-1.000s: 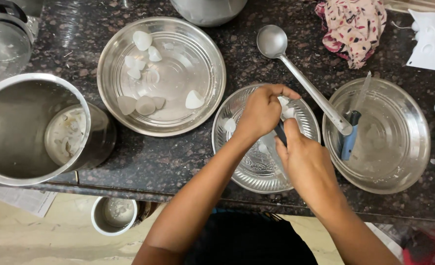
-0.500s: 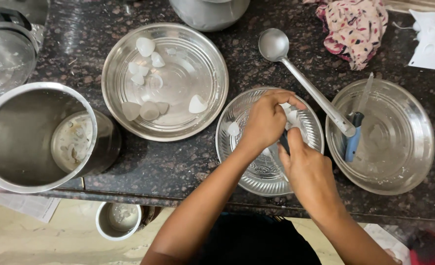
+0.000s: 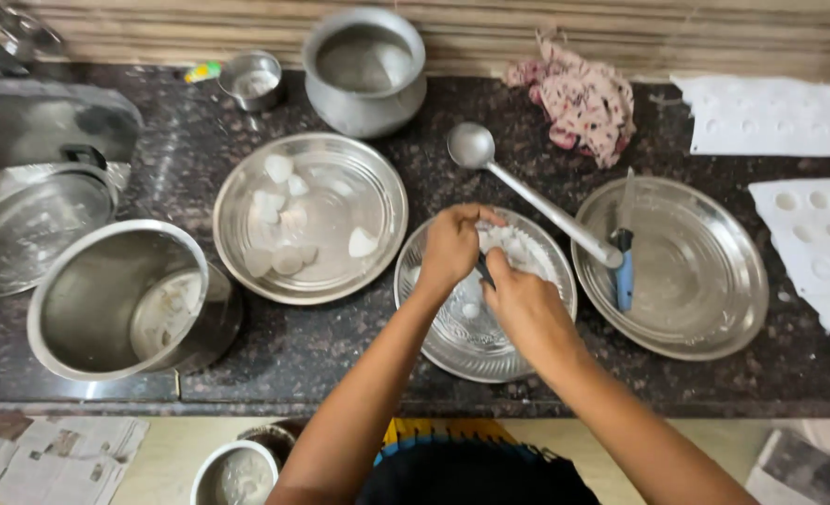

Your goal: The person cuts blocks of ice into smaller pieces with a cleaver on a metal plate, scraping pieces off the blade and plate, and drops the finished pieces into a steel container. They briefly stir the container with a ladle before returning to cutting more ice pieces.

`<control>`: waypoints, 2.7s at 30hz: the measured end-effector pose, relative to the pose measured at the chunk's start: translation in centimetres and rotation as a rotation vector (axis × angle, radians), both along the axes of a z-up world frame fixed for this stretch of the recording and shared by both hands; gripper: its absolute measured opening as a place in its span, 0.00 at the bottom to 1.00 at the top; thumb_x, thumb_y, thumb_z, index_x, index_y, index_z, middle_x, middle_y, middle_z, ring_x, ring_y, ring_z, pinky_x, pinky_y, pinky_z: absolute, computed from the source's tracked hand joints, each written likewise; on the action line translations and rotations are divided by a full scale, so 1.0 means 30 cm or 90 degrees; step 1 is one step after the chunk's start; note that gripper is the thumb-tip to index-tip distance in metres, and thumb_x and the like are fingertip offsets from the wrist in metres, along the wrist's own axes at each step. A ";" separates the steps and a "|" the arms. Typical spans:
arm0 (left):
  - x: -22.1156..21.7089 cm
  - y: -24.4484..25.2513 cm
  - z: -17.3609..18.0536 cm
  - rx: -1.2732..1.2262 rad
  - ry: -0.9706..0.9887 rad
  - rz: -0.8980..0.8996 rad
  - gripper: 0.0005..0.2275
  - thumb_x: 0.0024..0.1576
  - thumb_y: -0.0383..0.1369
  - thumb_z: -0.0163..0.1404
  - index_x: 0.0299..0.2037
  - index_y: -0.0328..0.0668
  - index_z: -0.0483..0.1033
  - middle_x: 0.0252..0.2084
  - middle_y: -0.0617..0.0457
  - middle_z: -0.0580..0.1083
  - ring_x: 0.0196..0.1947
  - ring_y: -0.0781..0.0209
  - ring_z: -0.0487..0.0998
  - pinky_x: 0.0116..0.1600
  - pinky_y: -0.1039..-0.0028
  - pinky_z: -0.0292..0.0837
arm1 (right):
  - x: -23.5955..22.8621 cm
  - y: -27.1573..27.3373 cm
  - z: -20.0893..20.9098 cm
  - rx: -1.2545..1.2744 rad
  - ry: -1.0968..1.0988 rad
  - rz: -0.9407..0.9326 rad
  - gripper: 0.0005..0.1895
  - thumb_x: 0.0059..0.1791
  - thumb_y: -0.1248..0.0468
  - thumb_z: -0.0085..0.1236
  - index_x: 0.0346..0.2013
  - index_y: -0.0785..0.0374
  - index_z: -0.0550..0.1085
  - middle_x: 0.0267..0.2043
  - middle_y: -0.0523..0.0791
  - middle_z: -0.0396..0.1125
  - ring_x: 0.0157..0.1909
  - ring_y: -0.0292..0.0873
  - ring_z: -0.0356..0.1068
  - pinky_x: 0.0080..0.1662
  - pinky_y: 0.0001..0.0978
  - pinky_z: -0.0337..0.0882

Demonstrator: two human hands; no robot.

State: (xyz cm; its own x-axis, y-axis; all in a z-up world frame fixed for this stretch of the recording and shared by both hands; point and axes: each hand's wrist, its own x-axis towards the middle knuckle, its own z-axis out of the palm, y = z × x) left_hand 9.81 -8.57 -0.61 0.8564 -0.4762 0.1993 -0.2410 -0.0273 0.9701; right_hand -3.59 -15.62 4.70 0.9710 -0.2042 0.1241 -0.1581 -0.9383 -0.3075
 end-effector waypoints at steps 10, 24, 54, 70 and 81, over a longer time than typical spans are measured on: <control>-0.176 0.216 0.011 0.101 -0.232 0.154 0.17 0.64 0.33 0.50 0.60 0.28 0.68 0.57 0.34 0.72 0.60 0.38 0.70 0.66 0.56 0.63 | -0.025 -0.112 0.149 0.124 -0.178 -0.016 0.18 0.50 0.57 0.63 0.46 0.64 0.68 0.29 0.55 0.70 0.30 0.58 0.74 0.30 0.48 0.70; -0.278 0.198 -0.035 0.393 -0.362 0.045 0.11 0.50 0.41 0.60 0.28 0.42 0.83 0.39 0.55 0.80 0.50 0.48 0.71 0.53 0.57 0.62 | -0.092 -0.059 0.119 0.144 -0.078 -0.145 0.17 0.51 0.59 0.59 0.47 0.66 0.68 0.24 0.58 0.70 0.28 0.62 0.75 0.28 0.51 0.69; -0.052 0.024 0.040 0.064 0.143 0.016 0.17 0.60 0.42 0.43 0.46 0.35 0.73 0.37 0.32 0.78 0.42 0.36 0.81 0.48 0.56 0.72 | 0.023 0.023 0.003 -0.014 0.044 -0.088 0.16 0.49 0.67 0.56 0.47 0.69 0.62 0.26 0.58 0.71 0.29 0.64 0.73 0.31 0.55 0.71; -0.093 0.366 0.055 0.443 -0.323 0.083 0.14 0.49 0.31 0.59 0.46 0.41 0.80 0.50 0.47 0.74 0.52 0.40 0.67 0.54 0.54 0.64 | -0.035 -0.070 0.228 0.186 -0.067 -0.220 0.16 0.51 0.57 0.59 0.45 0.65 0.71 0.25 0.54 0.71 0.24 0.52 0.74 0.27 0.46 0.68; -0.109 0.369 0.061 0.516 -0.306 0.166 0.05 0.52 0.30 0.58 0.37 0.45 0.84 0.53 0.53 0.74 0.54 0.46 0.67 0.56 0.57 0.63 | 0.023 0.007 0.040 0.152 0.111 -0.097 0.17 0.52 0.58 0.55 0.48 0.67 0.65 0.22 0.58 0.72 0.24 0.58 0.75 0.24 0.48 0.71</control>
